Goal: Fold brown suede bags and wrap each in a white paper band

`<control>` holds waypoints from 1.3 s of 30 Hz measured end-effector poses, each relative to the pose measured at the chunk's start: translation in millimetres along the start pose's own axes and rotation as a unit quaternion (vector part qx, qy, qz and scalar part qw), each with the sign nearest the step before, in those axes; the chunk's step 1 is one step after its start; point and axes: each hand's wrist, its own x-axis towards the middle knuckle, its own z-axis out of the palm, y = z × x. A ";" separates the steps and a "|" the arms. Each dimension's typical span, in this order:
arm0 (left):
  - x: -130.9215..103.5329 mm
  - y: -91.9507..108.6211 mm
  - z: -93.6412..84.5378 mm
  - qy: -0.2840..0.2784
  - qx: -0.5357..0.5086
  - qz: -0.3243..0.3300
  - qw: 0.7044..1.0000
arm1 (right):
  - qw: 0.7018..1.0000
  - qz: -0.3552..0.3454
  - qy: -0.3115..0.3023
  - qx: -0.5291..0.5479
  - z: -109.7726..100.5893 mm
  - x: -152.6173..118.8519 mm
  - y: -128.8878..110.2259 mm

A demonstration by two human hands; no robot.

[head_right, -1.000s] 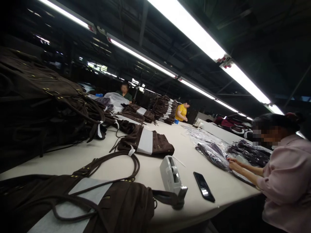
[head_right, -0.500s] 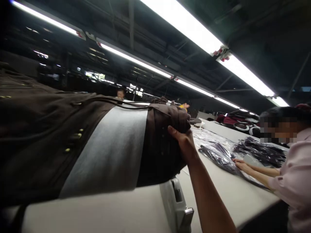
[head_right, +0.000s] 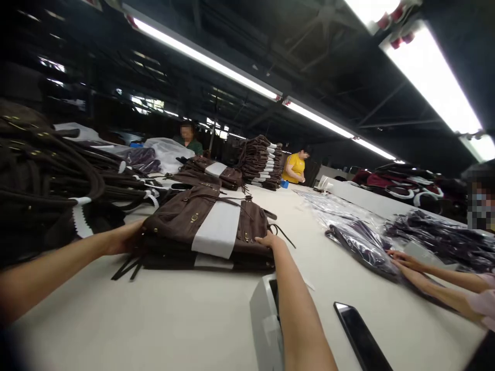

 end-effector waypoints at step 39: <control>4.4 -11.6 59.1 0.054 0.391 0.132 0.909 | 0.993 -0.098 -0.031 -0.061 62.6 5.4 -126.6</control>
